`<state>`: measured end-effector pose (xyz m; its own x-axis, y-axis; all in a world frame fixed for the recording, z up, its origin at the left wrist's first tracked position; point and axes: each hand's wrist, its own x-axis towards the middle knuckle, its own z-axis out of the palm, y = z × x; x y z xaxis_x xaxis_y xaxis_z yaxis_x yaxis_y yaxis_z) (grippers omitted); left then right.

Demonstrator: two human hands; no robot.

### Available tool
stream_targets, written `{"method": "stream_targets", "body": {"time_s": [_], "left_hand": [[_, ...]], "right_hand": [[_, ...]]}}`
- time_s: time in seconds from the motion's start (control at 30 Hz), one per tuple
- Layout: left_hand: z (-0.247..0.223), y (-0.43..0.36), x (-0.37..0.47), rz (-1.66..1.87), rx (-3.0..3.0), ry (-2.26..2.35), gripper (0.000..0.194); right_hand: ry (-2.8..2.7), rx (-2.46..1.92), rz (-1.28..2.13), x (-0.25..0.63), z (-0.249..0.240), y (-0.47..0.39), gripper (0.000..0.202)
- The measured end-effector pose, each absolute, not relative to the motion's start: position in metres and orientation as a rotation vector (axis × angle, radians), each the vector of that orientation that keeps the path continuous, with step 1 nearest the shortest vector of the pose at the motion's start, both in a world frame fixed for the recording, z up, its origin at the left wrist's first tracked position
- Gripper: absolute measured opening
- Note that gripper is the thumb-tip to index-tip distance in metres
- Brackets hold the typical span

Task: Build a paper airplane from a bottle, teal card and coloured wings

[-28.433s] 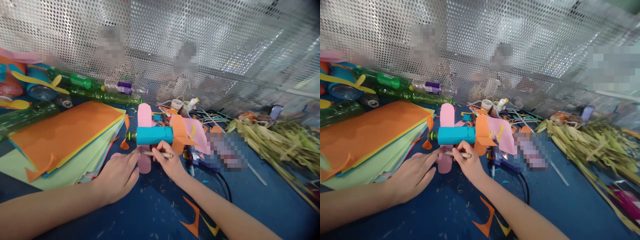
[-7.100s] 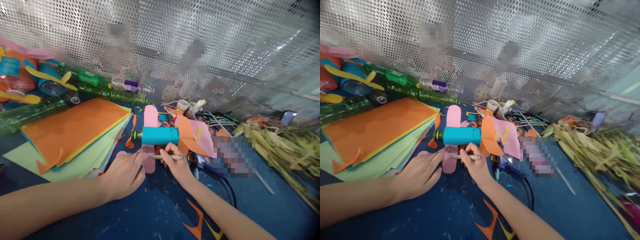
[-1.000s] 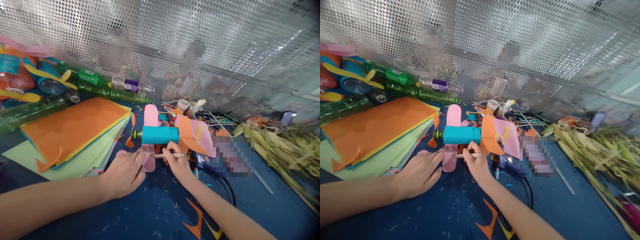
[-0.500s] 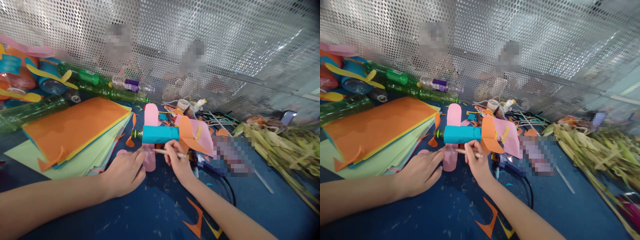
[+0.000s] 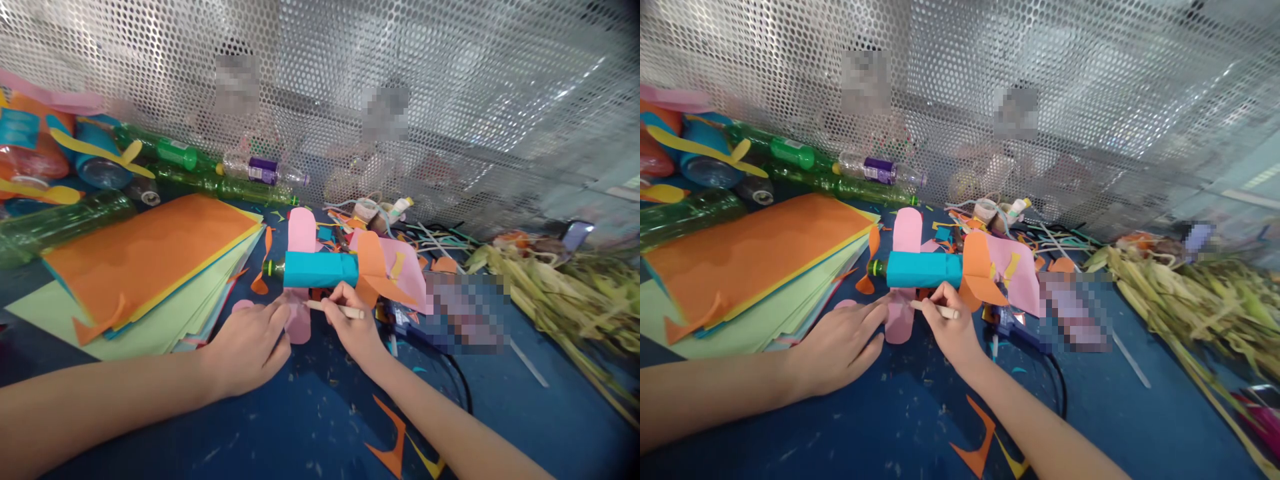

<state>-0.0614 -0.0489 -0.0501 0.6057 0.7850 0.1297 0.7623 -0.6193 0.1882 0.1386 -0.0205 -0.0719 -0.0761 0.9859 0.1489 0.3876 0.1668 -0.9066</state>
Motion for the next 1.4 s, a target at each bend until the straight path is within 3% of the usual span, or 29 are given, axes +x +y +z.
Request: {"method": "stream_targets", "body": {"time_s": [1.4], "left_hand": [[-0.0487, -0.0499, -0.0623, 0.305, 2.704, 1.304, 0.019]], "right_hand": [[-1.604, -1.372, 0.839, 0.138, -0.0729, -0.0196, 0.023]]}}
